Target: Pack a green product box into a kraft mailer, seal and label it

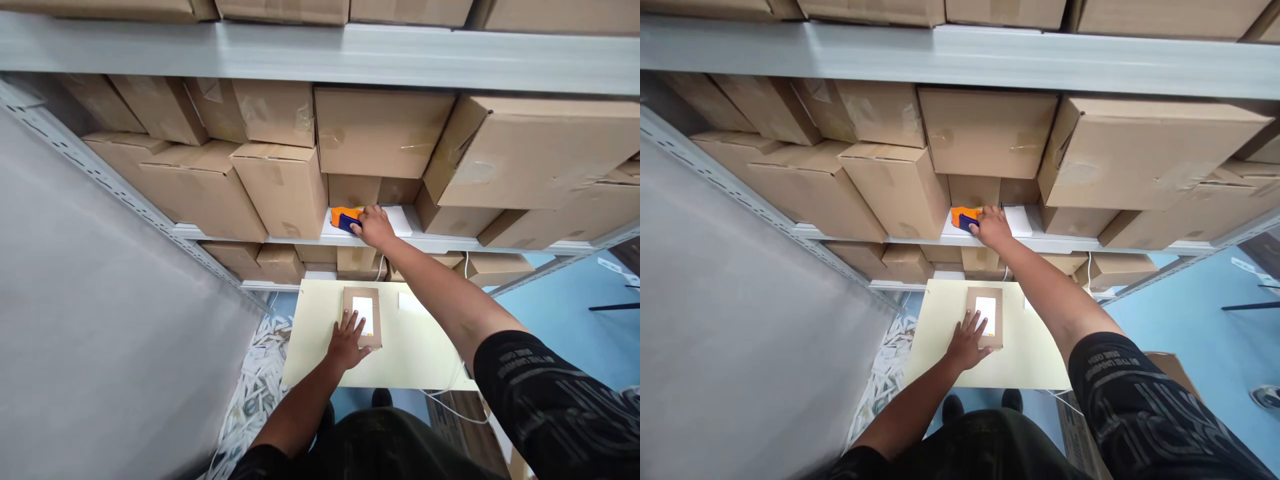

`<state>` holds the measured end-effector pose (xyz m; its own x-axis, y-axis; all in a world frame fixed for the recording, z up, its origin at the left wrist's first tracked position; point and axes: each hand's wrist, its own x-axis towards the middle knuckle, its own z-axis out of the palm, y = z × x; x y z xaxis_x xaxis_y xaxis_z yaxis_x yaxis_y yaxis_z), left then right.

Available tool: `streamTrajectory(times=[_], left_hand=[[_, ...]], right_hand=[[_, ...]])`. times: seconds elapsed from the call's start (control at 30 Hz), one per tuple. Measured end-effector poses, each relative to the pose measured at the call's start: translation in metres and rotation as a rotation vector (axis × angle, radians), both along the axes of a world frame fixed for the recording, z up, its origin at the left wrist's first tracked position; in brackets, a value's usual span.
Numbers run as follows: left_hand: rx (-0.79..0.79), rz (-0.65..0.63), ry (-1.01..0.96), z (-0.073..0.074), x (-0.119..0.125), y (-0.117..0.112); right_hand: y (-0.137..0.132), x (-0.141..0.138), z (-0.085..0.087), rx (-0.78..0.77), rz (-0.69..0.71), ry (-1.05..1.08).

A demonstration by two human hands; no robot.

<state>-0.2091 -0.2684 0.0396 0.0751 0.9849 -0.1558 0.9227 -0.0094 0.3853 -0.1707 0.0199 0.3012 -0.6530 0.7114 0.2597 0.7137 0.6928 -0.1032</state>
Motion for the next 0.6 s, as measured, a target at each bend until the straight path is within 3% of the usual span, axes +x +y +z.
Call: streamTrajectory(times=[0.1, 0.17, 0.23, 0.37, 0.43, 0.5, 0.6], left_hand=[[-0.018, 0.014, -0.022, 0.007, -0.004, 0.008], [-0.014, 0.036, -0.047, 0.016, -0.013, 0.023], [0.008, 0.058, -0.074, 0.025, -0.027, 0.046], [0.027, 0.095, -0.08, 0.035, -0.055, 0.1], [-0.024, 0.128, -0.079, 0.033, -0.064, 0.123], [-0.086, 0.154, -0.08, 0.028, -0.068, 0.136], [-0.122, 0.209, -0.055, 0.023, -0.067, 0.134]], right_hand=[[-0.035, 0.029, -0.01, 0.027, -0.021, 0.225], [-0.077, 0.062, -0.038, -0.141, -0.026, 0.364], [-0.131, 0.099, -0.087, -0.497, -0.12, 0.47], [-0.239, 0.156, -0.202, -1.409, -0.548, 0.463], [-0.271, 0.163, -0.239, -1.678, -0.621, 0.594], [-0.279, 0.159, -0.255, -1.731, -0.681, 0.747], [-0.254, 0.151, -0.256, -1.554, -0.735, 0.763]])
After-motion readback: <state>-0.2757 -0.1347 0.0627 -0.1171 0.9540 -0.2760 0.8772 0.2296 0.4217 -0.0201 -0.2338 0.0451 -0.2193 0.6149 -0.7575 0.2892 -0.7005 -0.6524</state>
